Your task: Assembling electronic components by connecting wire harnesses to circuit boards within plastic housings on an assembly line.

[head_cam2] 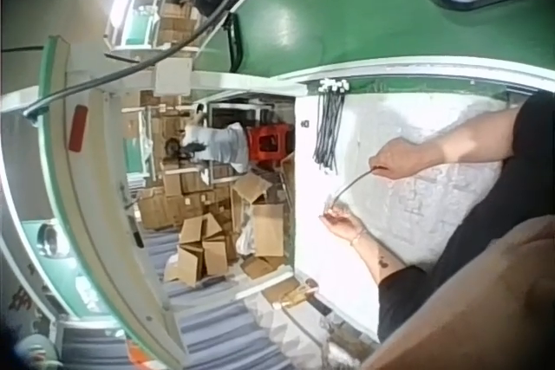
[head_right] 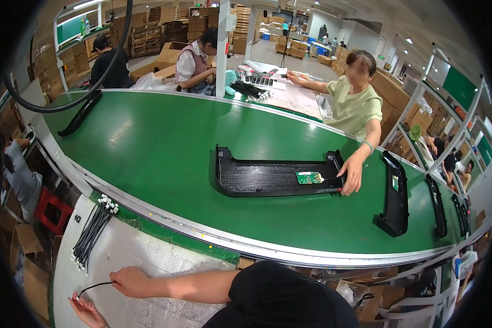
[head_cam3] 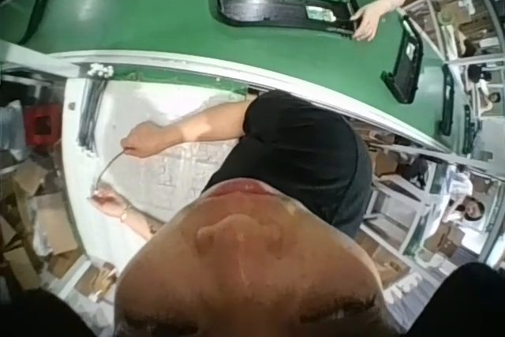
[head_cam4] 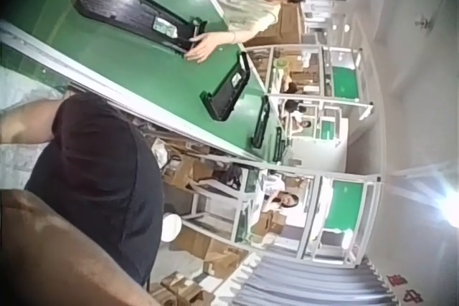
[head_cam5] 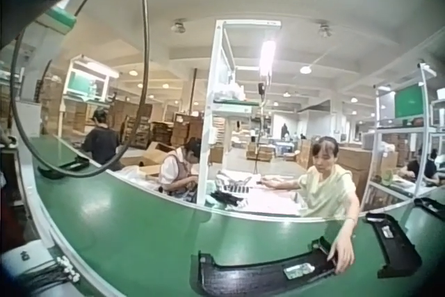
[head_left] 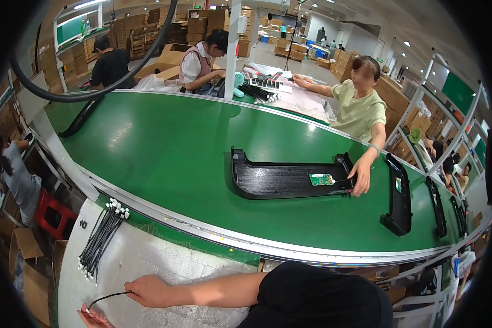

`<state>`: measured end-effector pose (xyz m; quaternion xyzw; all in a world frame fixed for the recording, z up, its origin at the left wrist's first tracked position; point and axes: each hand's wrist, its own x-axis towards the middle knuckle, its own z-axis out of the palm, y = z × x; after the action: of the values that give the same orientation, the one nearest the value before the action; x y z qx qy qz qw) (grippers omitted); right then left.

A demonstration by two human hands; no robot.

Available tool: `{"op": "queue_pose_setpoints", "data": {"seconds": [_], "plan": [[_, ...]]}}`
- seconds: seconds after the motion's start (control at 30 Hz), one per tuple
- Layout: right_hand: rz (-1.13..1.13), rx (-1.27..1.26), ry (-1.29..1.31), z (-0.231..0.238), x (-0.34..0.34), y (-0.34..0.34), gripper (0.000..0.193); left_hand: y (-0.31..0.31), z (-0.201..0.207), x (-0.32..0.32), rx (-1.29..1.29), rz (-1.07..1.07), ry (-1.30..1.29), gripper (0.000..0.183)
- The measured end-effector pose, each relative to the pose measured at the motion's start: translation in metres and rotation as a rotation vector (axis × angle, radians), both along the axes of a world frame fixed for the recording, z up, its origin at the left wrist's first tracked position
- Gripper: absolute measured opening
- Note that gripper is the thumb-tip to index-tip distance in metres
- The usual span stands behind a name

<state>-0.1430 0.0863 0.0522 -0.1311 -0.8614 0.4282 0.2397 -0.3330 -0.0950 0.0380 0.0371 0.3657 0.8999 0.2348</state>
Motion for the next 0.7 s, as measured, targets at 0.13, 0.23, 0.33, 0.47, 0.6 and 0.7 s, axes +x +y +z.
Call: {"op": "queue_pose_setpoints", "data": {"seconds": [0.13,0.23,0.33,0.47,0.6,0.7], "plan": [[0.016,-0.014,-0.011,-0.003,-0.002,-0.005,0.011,0.000,-0.003,0.001,-0.443,0.128,0.310,0.023],[0.013,-0.023,0.021,-0.005,-0.002,-0.003,0.012,0.006,0.011,0.009,-0.326,0.072,0.072,0.022],[0.014,-0.029,0.034,-0.004,-0.002,-0.003,0.012,0.008,0.015,0.012,-0.274,0.046,0.007,0.023],[0.013,-0.036,0.048,-0.002,-0.002,-0.001,0.013,0.011,0.020,0.014,-0.313,0.074,-0.014,0.024],[0.009,-0.057,0.086,-0.001,-0.002,0.000,0.013,0.014,0.022,0.018,-0.376,0.092,0.078,0.023],[0.012,-0.048,0.098,0.000,-0.001,-0.002,0.013,0.011,0.016,0.014,-0.374,0.101,0.073,0.021]]}}
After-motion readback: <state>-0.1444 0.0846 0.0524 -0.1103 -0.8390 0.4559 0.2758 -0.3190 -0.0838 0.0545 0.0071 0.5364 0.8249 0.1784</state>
